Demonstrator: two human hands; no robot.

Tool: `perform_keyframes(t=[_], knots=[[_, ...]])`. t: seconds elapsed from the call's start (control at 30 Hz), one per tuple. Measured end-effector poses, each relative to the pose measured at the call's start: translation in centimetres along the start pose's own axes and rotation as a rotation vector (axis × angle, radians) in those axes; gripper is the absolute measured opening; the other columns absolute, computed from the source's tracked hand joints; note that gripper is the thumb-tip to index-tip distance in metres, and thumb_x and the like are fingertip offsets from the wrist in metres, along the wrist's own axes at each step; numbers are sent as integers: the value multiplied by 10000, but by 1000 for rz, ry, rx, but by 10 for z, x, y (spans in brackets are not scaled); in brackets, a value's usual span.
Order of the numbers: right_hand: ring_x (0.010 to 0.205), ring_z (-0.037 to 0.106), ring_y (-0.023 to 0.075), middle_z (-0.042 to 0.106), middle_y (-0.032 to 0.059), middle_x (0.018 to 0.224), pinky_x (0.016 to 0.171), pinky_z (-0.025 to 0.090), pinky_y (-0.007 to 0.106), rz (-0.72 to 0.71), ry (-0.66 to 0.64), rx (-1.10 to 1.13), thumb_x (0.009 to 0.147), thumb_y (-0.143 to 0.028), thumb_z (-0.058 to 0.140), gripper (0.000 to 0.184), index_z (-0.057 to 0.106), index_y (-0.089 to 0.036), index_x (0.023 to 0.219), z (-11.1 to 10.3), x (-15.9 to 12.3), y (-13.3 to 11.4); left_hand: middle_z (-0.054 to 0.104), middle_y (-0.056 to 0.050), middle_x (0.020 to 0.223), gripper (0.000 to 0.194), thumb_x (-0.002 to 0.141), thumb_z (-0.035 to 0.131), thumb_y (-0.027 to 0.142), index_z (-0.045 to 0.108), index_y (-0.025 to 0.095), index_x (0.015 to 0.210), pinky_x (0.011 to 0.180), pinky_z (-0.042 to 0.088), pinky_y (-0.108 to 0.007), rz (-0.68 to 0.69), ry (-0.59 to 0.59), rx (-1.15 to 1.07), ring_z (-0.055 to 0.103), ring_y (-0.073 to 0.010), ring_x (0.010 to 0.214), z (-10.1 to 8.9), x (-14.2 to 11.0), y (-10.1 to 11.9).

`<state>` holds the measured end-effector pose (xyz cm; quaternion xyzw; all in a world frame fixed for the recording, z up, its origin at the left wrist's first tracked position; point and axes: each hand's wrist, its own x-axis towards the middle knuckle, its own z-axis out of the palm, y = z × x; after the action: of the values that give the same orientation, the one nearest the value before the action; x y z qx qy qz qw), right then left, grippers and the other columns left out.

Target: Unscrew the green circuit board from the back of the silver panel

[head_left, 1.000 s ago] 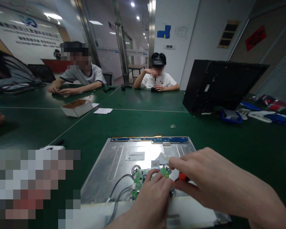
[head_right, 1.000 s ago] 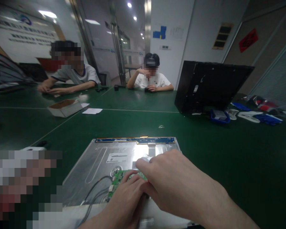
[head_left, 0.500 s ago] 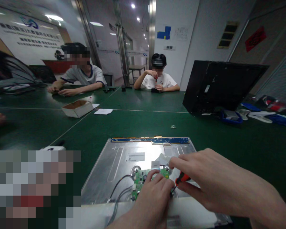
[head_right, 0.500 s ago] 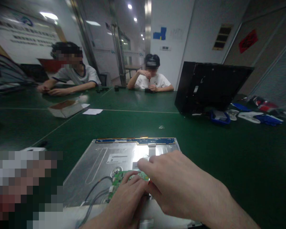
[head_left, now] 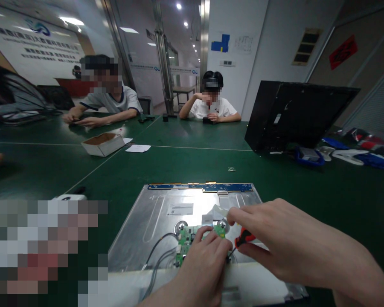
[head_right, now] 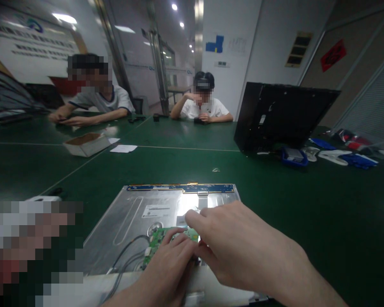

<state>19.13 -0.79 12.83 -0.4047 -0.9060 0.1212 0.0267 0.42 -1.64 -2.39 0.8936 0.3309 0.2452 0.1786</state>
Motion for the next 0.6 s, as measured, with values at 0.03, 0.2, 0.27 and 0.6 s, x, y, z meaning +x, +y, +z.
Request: perform_keyframes(t=[0.03,0.2,0.27,0.6], knots=[[679,560,170,639,-30,861,525,286,279,-10,4,7,861,-208,582,155,509,-273,982,0,-1,0,634,-50,931,400,601,562,87,451,216,963,950,300,-465,-3,-2,3,545,-274,905,0,0,0],[650,546,164,632,-42,847,514,279,280,-31,4,-17,818,-95,568,221,483,-267,926,1,-3,1,633,-40,956,444,584,559,81,457,220,994,956,292,-456,-10,-14,6,545,-266,922,2,0,-1],[662,559,165,638,-42,858,520,285,280,-24,-4,-21,833,-112,569,207,487,-268,940,1,-2,1,633,-42,959,435,585,557,81,453,219,983,952,298,-449,-10,-2,4,548,-263,920,2,0,-1],[704,592,177,651,-28,868,525,283,284,29,-40,8,888,-232,573,125,524,-279,993,-1,2,-2,635,-57,965,360,643,597,149,462,216,971,954,307,-458,-6,-4,21,562,-272,914,2,-2,-1]])
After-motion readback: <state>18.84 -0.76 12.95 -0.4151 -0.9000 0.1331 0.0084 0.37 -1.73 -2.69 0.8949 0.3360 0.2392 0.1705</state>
